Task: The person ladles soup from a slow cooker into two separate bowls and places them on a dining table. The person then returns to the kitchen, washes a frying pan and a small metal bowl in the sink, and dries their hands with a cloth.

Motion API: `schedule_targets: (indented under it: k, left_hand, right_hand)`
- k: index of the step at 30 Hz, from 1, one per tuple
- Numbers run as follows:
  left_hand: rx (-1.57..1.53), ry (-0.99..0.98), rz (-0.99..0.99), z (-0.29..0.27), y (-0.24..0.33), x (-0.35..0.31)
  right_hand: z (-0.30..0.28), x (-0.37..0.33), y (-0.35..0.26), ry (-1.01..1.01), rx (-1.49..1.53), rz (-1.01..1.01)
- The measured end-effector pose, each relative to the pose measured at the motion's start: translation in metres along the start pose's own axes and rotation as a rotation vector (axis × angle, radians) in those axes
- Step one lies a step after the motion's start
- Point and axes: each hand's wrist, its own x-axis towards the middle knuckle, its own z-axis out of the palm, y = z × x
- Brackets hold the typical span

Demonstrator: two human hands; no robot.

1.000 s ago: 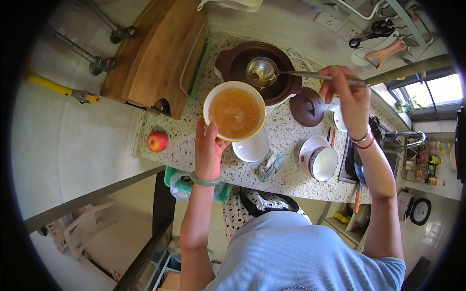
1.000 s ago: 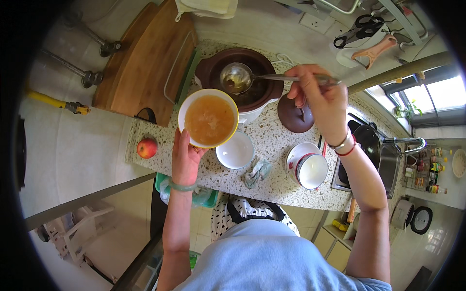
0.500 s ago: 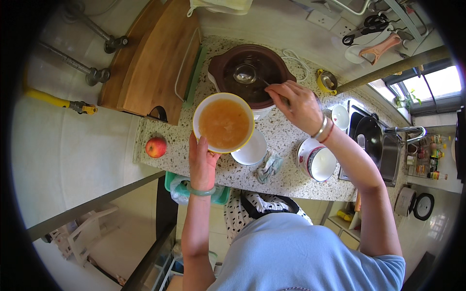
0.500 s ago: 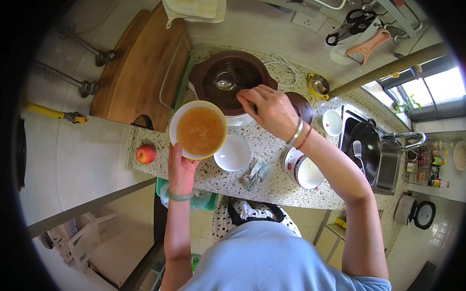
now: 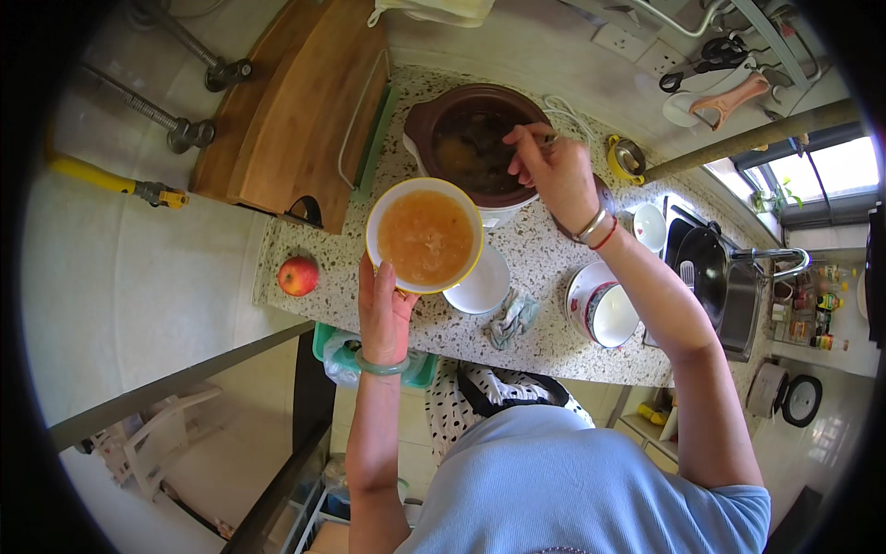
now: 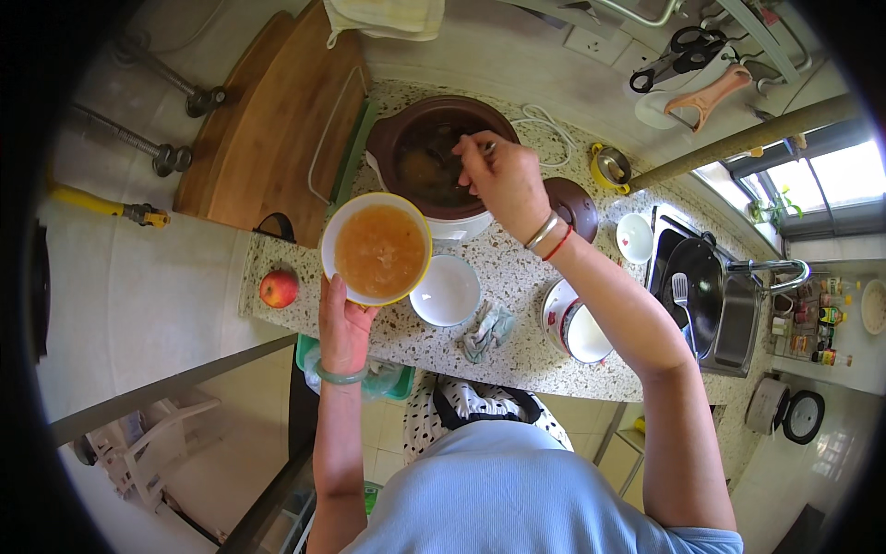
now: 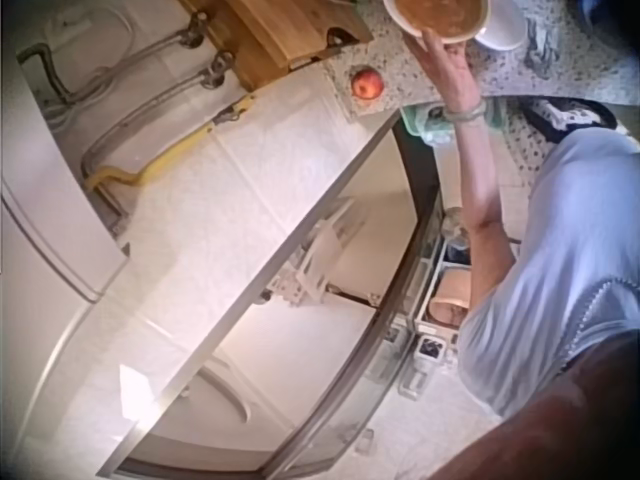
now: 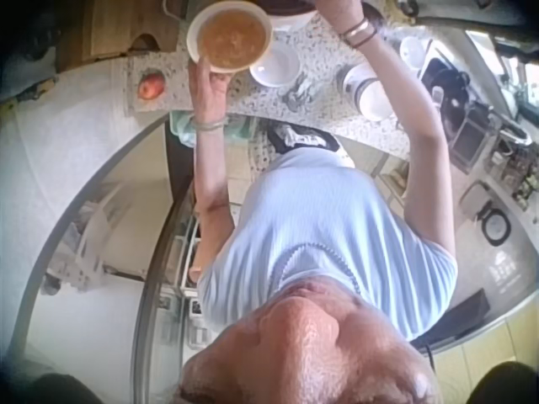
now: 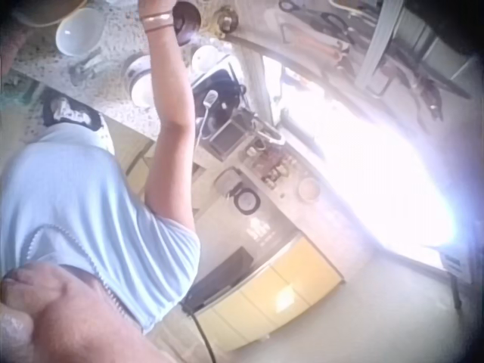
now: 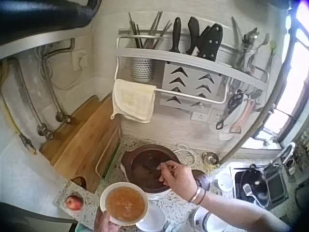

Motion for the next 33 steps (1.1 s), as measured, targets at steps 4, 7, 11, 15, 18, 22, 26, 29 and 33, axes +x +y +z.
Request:
schedule_targets:
  k: [4,7,11,15,18,22,26,29,33]
  left_hand:
    - [0.0,-0.001,-0.004,-0.001,-0.001,0.001]
    - [0.002,-0.006,0.003,0.001,-0.001,0.002]
    - [0.008,-0.014,0.002,0.003,0.0,0.002]
    - [0.021,-0.014,0.0,0.004,0.001,0.001]
    - [0.03,-0.01,0.004,0.006,0.002,-0.001]
    - [0.039,-0.018,0.005,0.009,0.004,-0.003]
    - [0.028,-0.027,-0.019,0.008,0.005,-0.002]
    - [0.021,-0.019,-0.034,0.008,0.004,-0.001]
    - [0.015,0.01,-0.011,0.012,0.002,0.0]
  right_hand:
    - [-0.017,0.011,0.007,0.013,0.192,0.173]
    - [-0.031,0.017,0.015,0.018,0.327,0.288]
    - [-0.033,0.019,0.024,0.056,0.351,0.39]
    - [-0.032,0.02,0.031,0.053,0.367,0.441]
    - [-0.035,0.024,0.039,0.047,0.423,0.475]
    - [-0.037,0.023,0.046,0.067,0.524,0.541]
    - [-0.037,0.018,0.045,0.087,0.567,0.499]
    - [-0.032,0.011,0.033,0.072,0.475,0.353]
    - [-0.028,0.009,0.024,0.046,0.386,0.226]
